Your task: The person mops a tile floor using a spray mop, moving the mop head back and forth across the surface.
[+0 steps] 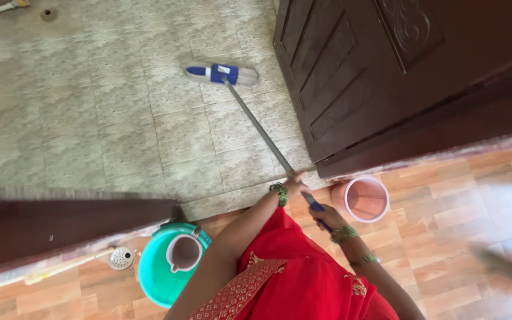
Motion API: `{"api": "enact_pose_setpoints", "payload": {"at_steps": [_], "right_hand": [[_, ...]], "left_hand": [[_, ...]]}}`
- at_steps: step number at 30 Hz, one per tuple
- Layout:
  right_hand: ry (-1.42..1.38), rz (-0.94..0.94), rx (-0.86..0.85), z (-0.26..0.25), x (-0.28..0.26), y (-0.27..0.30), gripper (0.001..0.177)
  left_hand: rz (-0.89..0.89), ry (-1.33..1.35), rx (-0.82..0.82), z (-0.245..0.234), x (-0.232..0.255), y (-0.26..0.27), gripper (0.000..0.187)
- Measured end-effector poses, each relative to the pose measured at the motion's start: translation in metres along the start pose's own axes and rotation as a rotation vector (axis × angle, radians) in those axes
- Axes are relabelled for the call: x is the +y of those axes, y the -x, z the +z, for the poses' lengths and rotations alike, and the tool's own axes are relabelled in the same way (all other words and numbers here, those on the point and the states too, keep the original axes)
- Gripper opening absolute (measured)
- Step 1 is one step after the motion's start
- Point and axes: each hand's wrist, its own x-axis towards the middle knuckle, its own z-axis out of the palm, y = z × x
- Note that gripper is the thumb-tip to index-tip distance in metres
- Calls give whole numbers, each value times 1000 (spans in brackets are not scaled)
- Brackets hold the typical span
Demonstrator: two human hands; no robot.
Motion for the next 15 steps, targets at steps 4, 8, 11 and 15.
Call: {"api": "enact_pose_setpoints", "payload": {"at_steps": [4,8,11,15], "right_hand": [[-145,70,38,-32,50,95,26],[-212,41,-5,-53,87,202,30],[-350,53,44,-66,100,285,37],[-578,-46,-19,-70,98,385,50]], "left_hand": [[69,428,-215,87,17,23,99],[-35,542,-272,179,35,74,99],[16,722,-334,241,71,111,101],[36,614,-421,289,122,155,94]]}}
